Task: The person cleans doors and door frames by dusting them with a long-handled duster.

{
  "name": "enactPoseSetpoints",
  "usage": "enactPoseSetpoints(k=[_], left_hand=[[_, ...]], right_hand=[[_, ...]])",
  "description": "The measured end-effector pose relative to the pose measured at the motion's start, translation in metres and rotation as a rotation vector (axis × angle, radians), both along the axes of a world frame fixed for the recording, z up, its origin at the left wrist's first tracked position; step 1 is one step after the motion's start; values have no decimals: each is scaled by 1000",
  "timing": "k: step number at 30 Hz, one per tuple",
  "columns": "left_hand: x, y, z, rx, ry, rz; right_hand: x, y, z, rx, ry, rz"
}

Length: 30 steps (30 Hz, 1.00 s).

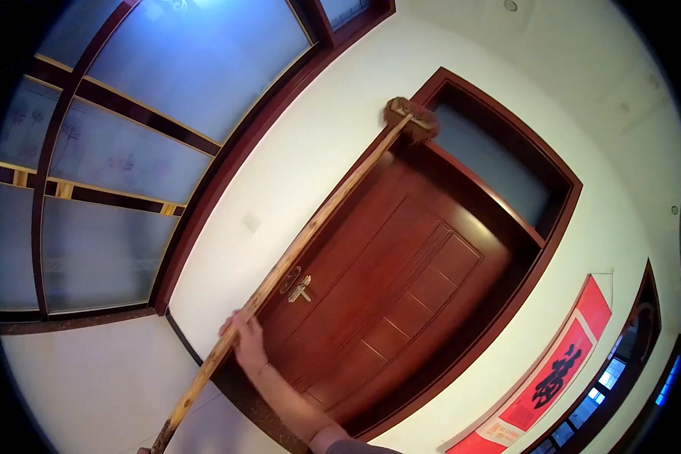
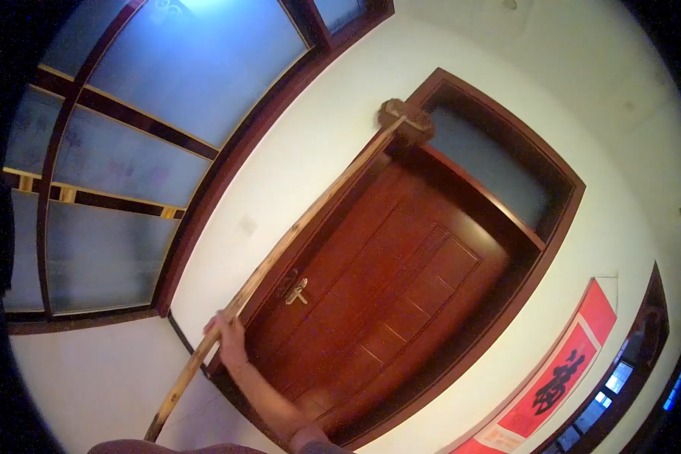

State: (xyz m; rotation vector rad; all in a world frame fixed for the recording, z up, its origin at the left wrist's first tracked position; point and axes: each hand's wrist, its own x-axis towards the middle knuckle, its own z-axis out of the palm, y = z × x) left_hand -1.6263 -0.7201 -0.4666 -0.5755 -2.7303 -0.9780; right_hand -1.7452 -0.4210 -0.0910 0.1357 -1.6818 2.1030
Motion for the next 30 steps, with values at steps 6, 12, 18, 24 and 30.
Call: enactPoseSetpoints(k=[6, 12, 18, 24, 30], left_hand=[[-18, 17, 169, 101, -907, -34], [0, 19, 202, 200, -992, -311], [-49, -63, 303, 423, 9, -39], [-90, -105, 366, 410, 758, 347], [-81, -80, 373, 385, 680, 280]], right_hand=[[69, -96, -118, -241, -263, 278], [101, -117, -116, -381, -312, 282], [102, -120, -113, -503, -312, 380], [101, -118, -116, -448, -335, 324], [107, -109, -121, -442, -312, 338]])
